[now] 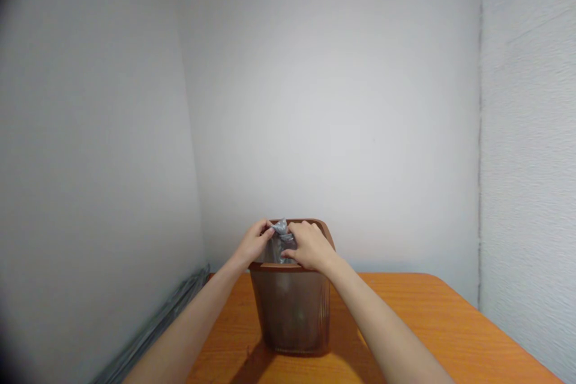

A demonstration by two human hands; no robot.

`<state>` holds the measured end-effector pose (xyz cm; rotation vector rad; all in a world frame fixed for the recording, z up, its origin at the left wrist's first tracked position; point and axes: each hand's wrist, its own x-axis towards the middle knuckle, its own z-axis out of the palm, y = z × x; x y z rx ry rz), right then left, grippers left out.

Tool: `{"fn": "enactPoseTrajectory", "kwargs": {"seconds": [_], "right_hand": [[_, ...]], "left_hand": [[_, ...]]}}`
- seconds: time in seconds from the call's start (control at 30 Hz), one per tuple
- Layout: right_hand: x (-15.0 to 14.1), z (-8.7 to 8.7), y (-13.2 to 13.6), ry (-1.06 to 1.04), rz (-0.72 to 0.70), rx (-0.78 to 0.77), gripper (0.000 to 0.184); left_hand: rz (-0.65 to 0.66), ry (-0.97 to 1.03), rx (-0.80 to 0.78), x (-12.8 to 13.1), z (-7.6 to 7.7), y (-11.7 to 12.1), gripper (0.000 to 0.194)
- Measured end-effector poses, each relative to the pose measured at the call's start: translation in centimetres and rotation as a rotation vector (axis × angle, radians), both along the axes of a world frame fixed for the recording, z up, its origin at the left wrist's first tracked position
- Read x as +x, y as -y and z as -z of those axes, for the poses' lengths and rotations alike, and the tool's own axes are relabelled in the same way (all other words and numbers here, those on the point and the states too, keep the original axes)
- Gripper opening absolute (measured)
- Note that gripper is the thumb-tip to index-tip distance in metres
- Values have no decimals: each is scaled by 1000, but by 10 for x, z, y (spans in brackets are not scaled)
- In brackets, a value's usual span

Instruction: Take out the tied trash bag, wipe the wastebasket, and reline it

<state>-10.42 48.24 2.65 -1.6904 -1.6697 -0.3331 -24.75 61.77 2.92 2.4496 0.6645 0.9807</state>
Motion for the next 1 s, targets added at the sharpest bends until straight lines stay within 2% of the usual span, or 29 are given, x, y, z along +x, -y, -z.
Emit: {"fn": "enactPoseTrajectory", "kwargs": {"seconds": [0.07,0.27,0.43,0.53,0.63,0.77,0.87,1.0], "right_hand": [[2,0,0,-27,24,6,6],[28,9,8,-230,195,122,23],[48,21,16,-348,326,136,28],[50,22,14,-345,267,128,26],[40,17,10,-317,101,111,27],[22,9,5,-306,-80,79,14],[22,6,8,-380,-124,103,21],[48,10,22,-534,-102,179,23]], "left_hand": [[-54,11,-17,0,1,-2,13],[-249,23,-51,-5,-2,-1,22],[-279,15,-82,-4,-3,-7,24],[-185,0,-87,-2,0,-14,19],[-93,-28,-64,-1,3,-15,13],[-38,-26,-19,-2,-1,-7,21],[-59,23,-19,-5,-9,-8,23],[-151,134,-35,-23,-24,-27,26]]}}
